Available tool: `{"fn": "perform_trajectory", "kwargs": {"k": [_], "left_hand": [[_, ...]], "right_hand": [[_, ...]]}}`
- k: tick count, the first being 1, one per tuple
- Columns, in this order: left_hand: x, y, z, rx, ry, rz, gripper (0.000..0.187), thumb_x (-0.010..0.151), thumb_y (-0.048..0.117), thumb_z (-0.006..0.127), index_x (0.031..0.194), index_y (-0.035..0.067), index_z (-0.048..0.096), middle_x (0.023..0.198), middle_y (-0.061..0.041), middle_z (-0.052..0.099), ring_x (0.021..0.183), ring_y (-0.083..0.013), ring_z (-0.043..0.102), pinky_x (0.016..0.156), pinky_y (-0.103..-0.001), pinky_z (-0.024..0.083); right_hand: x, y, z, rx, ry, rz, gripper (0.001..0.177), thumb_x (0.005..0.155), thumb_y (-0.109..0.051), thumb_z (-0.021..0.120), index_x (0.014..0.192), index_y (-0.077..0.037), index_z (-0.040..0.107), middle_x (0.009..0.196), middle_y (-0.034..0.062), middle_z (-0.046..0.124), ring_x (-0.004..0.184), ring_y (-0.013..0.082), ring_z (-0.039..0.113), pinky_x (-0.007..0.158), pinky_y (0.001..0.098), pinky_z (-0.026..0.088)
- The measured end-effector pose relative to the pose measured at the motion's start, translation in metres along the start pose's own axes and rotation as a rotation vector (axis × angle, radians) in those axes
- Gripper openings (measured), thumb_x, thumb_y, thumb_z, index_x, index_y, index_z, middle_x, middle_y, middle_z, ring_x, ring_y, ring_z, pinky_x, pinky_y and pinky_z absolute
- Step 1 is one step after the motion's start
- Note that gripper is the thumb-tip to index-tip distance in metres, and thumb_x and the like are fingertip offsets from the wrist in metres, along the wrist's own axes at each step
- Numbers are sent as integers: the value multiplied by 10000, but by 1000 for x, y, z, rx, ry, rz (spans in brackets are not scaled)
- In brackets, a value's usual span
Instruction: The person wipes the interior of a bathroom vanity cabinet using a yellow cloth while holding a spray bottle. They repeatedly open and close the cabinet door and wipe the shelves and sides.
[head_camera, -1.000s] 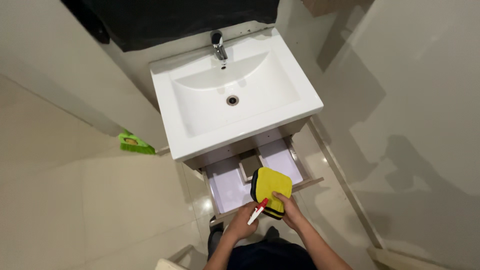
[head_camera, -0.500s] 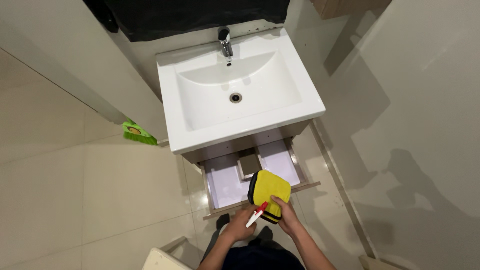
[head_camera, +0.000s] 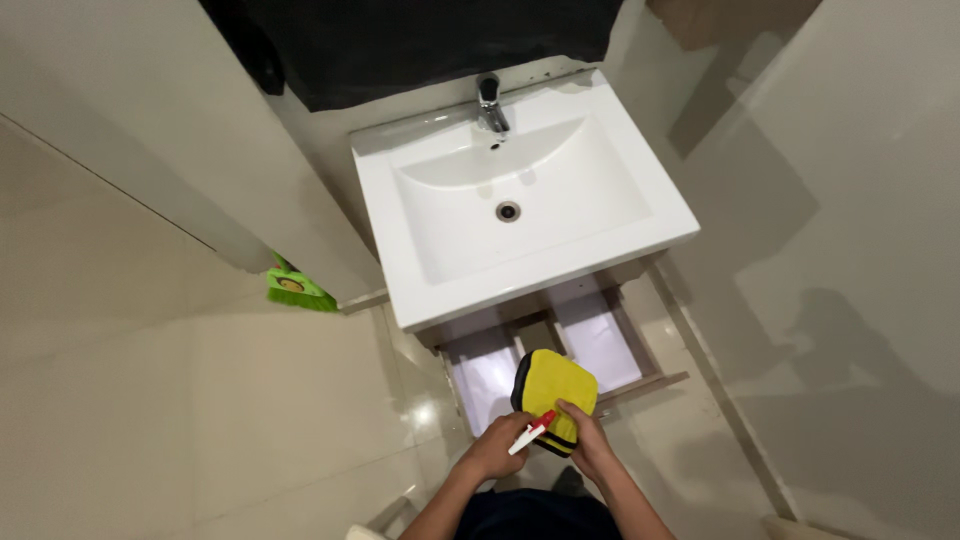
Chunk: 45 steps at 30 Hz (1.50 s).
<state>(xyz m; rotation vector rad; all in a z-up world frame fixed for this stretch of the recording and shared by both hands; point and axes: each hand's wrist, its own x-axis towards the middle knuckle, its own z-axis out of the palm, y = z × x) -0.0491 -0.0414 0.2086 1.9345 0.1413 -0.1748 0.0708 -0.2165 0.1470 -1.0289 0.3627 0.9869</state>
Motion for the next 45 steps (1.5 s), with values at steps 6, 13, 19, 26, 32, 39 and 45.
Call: {"fn": "perform_trajectory", "kwargs": {"k": [6, 13, 19, 26, 32, 39, 45], "left_hand": [[-15, -35, -33, 25, -54, 6, 515, 720, -18, 619, 1232, 22, 637, 1091, -213, 678, 1049, -421, 647, 894, -449, 524], [-30, -75, -41, 88, -75, 21, 439, 730, -1, 638, 1167, 30, 670, 1067, -222, 691, 1048, -435, 653, 896, -459, 533], [-31, -87, -42, 47, -66, 48, 525, 724, -20, 634, 1246, 37, 630, 1114, -222, 664, 1075, -444, 618, 918, -459, 510], [-37, -107, -40, 47, -116, -8, 513, 745, 0, 629, 1257, 26, 631, 1141, -230, 666, 1088, -442, 628, 954, -444, 521], [-63, -138, -29, -22, -59, -112, 516, 818, 51, 634, 1334, 61, 644, 1226, -225, 681, 1168, -414, 640, 1017, -422, 505], [-97, -168, -21, 118, -92, -261, 522, 813, 80, 699, 1324, 82, 595, 1242, -210, 660, 1169, -419, 602, 996, -444, 485], [-103, -168, -33, 58, -10, -177, 594, 702, 14, 636, 1294, 44, 602, 1173, -239, 682, 1093, -416, 644, 966, -437, 520]], "right_hand": [[12, 34, 26, 18, 67, 4, 406, 913, -237, 653, 1254, -20, 614, 1095, 136, 723, 959, 277, 722, 825, 445, 597], [19, 66, 34, 58, 87, 28, 420, 899, -231, 646, 1260, -18, 618, 1120, 146, 737, 980, 283, 732, 846, 451, 606], [35, 74, 29, 10, 102, 63, 398, 907, -221, 649, 1232, 9, 639, 1085, 161, 746, 944, 288, 739, 826, 431, 607], [63, 69, 23, -1111, 227, -538, 336, 899, -155, 637, 1191, -10, 717, 1082, 179, 781, 992, 343, 722, 870, 447, 563], [90, 78, 10, -1955, -69, -654, 564, 709, -198, 730, 1269, -167, 681, 1269, 126, 690, 1210, 353, 595, 965, 568, 392], [121, 107, -28, -1953, -195, -401, 420, 805, -289, 686, 1201, -154, 716, 1253, 99, 689, 1196, 314, 612, 1044, 470, 449], [132, 58, -118, -2321, 36, -290, 567, 844, -486, 607, 1321, -180, 640, 1342, 85, 632, 1253, 263, 567, 1042, 556, 366]]}}
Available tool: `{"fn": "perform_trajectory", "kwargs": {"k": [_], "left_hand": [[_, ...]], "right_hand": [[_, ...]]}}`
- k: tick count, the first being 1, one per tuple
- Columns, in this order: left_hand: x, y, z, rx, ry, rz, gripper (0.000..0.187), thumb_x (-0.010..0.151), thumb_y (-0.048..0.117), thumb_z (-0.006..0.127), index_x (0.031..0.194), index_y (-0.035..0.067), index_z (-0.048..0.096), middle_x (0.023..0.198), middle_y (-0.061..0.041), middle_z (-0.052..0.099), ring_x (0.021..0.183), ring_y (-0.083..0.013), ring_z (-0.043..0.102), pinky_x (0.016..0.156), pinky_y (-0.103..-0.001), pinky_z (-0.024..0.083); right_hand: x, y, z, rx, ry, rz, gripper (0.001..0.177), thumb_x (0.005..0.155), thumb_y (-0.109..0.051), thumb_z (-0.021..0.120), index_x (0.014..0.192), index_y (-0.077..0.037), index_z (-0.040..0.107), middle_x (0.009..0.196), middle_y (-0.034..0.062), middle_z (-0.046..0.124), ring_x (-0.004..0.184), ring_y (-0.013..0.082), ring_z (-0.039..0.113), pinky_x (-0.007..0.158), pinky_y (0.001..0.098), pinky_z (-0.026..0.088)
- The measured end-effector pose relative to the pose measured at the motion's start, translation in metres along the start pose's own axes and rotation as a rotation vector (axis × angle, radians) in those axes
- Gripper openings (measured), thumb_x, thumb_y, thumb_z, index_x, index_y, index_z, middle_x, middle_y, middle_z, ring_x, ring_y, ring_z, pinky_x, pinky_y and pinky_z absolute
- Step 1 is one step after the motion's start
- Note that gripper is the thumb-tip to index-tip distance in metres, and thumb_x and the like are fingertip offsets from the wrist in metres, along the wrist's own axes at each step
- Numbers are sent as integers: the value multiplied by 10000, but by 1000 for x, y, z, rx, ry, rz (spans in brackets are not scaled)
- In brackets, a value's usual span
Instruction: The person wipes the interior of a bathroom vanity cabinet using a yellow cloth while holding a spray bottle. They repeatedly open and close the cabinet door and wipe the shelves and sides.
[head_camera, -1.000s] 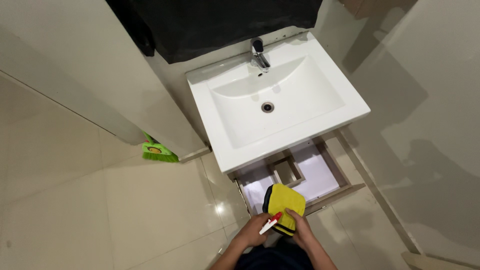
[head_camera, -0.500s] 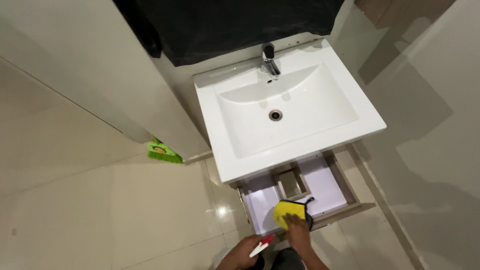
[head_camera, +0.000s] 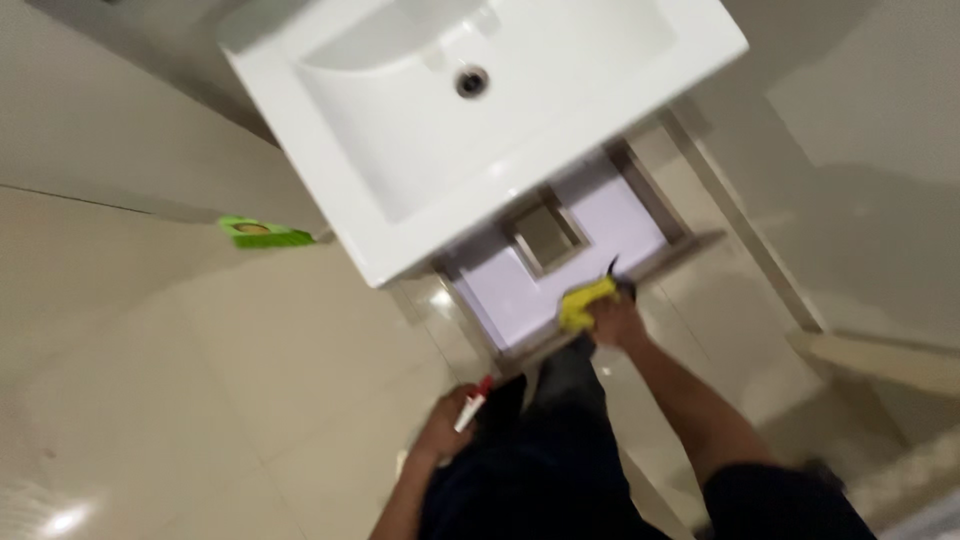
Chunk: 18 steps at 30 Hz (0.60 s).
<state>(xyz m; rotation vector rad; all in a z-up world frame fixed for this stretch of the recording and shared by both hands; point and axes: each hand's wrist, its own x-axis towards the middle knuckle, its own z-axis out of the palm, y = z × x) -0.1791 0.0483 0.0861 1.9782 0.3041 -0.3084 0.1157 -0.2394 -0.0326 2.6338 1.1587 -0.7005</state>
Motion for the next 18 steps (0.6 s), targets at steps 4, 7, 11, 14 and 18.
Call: {"fn": "perform_trajectory", "kwargs": {"k": [4, 7, 11, 14, 18], "left_hand": [[8, 15, -10, -20, -37, -29, 580, 687, -1, 612, 1266, 25, 612, 1120, -244, 700, 1058, -417, 678, 944, -432, 537], [18, 28, -7, 6, -21, 27, 569, 705, -1, 644, 1273, 2, 603, 1137, -262, 690, 1061, -441, 665, 936, -442, 526], [41, 44, 7, 19, -67, -104, 532, 732, 7, 631, 1263, 30, 613, 1121, -233, 708, 1044, -426, 684, 914, -431, 546], [67, 54, 22, 32, -20, 62, 603, 695, -26, 630, 1296, -12, 575, 1186, -279, 663, 1081, -468, 642, 925, -463, 522], [89, 75, 46, 11, -111, -157, 586, 750, -35, 595, 1331, 46, 599, 1158, -239, 692, 1107, -453, 644, 940, -463, 528]], "right_hand": [[11, 33, 10, -5, 41, 107, 483, 884, -512, 547, 1293, -283, 663, 1334, 21, 645, 1305, 250, 550, 1156, 570, 292], [12, 1, 27, 100, -52, 82, 484, 902, -517, 547, 1313, -291, 668, 1353, 13, 651, 1301, 224, 568, 1143, 582, 303], [5, -35, 37, 145, -13, -128, 531, 891, -579, 597, 1304, -250, 659, 1328, 23, 644, 1314, 263, 529, 1147, 544, 296], [5, -4, 36, 182, -2, -171, 538, 883, -539, 621, 1326, -236, 649, 1317, 45, 645, 1304, 262, 537, 1143, 511, 324], [10, 91, 39, 99, 34, -77, 474, 921, -494, 603, 1328, -255, 658, 1330, 36, 657, 1297, 258, 558, 1114, 519, 366]]}}
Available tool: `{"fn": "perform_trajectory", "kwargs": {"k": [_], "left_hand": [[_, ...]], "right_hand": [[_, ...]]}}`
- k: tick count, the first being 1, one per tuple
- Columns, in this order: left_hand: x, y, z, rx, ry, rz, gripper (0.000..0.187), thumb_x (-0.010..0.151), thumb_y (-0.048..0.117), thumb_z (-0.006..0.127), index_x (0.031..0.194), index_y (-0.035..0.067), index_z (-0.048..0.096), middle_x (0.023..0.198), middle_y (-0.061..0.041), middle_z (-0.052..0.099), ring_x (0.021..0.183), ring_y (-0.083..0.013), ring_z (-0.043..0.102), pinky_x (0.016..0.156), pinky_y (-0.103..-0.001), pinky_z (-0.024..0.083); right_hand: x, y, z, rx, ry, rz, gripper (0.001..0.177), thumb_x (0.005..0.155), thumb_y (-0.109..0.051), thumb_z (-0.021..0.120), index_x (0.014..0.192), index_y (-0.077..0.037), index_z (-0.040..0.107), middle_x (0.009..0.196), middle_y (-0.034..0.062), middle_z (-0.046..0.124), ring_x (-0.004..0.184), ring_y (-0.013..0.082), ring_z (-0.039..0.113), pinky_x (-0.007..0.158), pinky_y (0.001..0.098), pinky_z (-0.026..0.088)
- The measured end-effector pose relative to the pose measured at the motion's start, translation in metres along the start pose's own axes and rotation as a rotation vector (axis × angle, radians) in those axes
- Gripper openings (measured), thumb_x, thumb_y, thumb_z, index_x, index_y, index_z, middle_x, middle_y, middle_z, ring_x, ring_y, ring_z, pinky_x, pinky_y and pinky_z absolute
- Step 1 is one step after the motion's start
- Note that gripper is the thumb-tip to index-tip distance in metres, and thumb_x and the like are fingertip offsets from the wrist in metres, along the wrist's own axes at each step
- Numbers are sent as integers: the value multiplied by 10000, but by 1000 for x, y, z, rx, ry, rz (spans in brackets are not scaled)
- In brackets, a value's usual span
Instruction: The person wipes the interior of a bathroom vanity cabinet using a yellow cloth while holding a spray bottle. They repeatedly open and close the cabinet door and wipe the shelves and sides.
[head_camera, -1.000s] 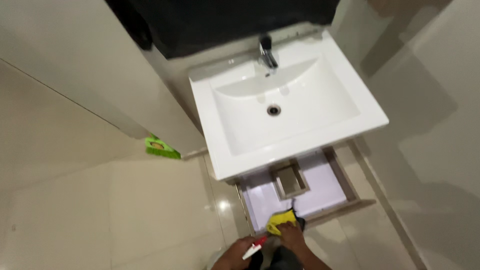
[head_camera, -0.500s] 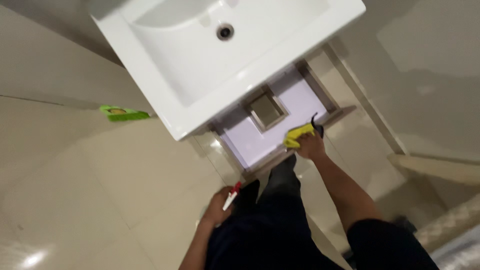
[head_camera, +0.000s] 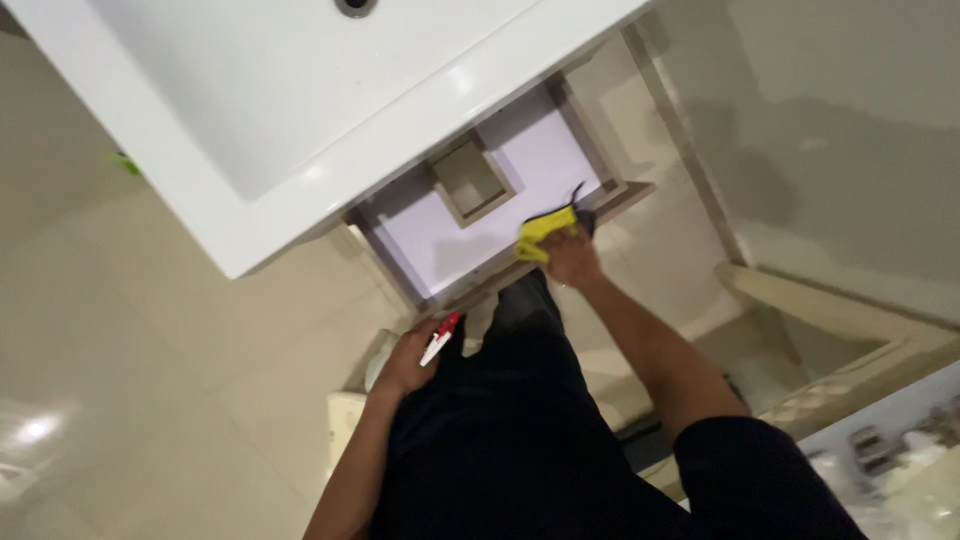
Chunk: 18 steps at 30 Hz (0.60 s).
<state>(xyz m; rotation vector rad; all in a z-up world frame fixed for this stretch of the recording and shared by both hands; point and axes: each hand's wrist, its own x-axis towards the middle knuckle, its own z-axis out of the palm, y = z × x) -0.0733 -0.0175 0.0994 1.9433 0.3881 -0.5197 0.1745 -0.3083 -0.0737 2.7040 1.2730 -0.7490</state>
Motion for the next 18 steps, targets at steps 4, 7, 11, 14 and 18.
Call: {"fn": "perform_trajectory", "kwargs": {"k": [4, 7, 11, 14, 18], "left_hand": [[29, 29, 20, 18, 54, 26, 612, 751, -21, 635, 1353, 79, 583, 1186, -237, 695, 1126, -449, 642, 953, -467, 518], [39, 45, 39, -5, 80, -109, 666, 745, -16, 638, 1398, 81, 548, 1185, -240, 677, 1113, -456, 625, 926, -474, 508], [50, 61, 65, -73, 176, -93, 538, 731, -32, 633, 1265, 30, 609, 1190, -235, 672, 1125, -447, 631, 924, -469, 518], [50, 76, 82, -119, 220, -135, 538, 701, -37, 634, 1234, 27, 616, 1183, -226, 668, 1120, -454, 625, 920, -469, 522], [44, 90, 99, -168, 353, -132, 539, 725, -31, 647, 1258, 26, 593, 1228, -229, 649, 1124, -471, 612, 931, -468, 523]], "right_hand": [[13, 113, -25, -123, -25, 66, 463, 945, -525, 605, 1295, -231, 678, 1305, 51, 676, 1258, 259, 585, 1075, 541, 377], [21, 141, -30, -105, -111, 33, 504, 976, -565, 593, 1308, -195, 676, 1329, 42, 672, 1294, 265, 573, 1088, 530, 377], [25, 83, -19, 19, -160, -158, 561, 820, -409, 624, 1343, -209, 640, 1424, 10, 600, 1340, 244, 508, 1057, 542, 362], [37, 31, -18, 173, -313, -254, 500, 944, -462, 561, 1346, -171, 624, 1415, 72, 584, 1349, 299, 479, 1097, 550, 339], [63, 18, -31, 142, -456, -205, 563, 1009, -523, 487, 1333, -82, 619, 1367, 137, 606, 1307, 317, 527, 1076, 517, 390]]}}
